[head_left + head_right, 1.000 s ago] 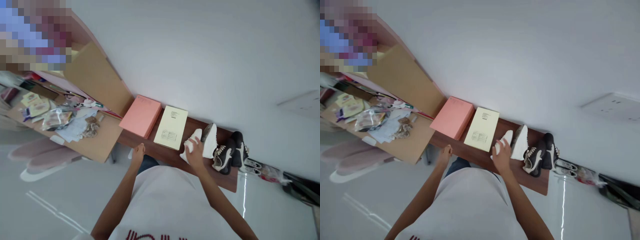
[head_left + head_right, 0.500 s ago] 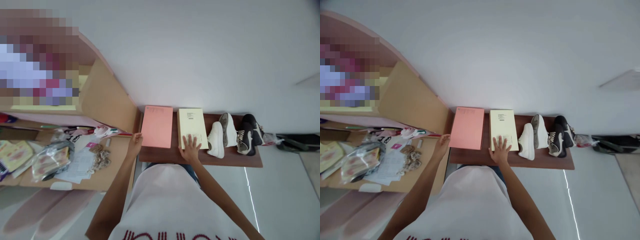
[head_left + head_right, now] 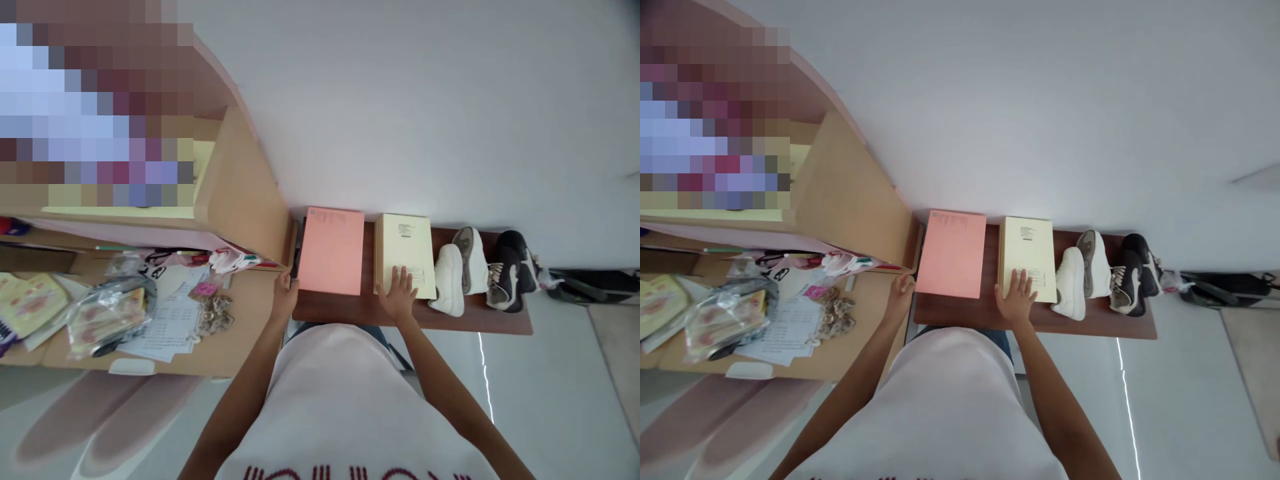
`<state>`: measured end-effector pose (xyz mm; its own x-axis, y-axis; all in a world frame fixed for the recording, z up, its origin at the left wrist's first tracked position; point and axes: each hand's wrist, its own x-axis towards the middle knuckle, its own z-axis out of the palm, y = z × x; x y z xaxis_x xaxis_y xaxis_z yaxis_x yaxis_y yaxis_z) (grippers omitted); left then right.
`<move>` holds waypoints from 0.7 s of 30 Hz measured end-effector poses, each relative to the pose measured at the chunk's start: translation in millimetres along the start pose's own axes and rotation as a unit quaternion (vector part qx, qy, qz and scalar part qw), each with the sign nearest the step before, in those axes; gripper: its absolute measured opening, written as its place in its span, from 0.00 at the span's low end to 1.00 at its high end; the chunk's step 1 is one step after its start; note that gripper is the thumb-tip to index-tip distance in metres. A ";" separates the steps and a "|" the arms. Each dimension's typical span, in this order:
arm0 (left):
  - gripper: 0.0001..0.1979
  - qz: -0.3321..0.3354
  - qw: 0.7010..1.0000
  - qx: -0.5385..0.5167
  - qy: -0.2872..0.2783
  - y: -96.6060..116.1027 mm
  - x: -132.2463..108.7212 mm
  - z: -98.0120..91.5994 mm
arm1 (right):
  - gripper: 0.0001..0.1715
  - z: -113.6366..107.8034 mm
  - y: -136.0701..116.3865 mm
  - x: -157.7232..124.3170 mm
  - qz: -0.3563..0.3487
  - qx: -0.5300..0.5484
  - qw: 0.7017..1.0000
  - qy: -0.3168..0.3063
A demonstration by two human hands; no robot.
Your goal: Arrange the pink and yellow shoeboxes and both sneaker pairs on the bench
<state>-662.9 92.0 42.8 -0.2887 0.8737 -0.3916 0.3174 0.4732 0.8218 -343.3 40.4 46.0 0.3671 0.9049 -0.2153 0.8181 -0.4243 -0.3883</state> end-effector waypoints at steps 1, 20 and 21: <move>0.21 -0.008 1.000 -0.003 -0.005 -4.0 3.7 -1.3 | 0.46 0.6 -7.4 -1.0 -0.008 0.042 0.999 0.009; 0.31 -0.064 0.986 -0.062 -0.141 -15.7 92.6 38.7 | 0.57 63.2 -58.7 47.5 0.201 0.406 0.883 -0.125; 0.32 -0.068 0.986 -0.060 -0.141 -15.8 94.3 39.0 | 0.57 66.1 -57.4 49.1 0.190 0.405 0.887 -0.117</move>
<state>-659.9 171.3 -23.2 -0.0530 0.8082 -0.5865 0.1798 0.5855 0.7905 -401.5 106.9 -1.5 0.3693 0.7001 -0.6111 0.0349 -0.6676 -0.7437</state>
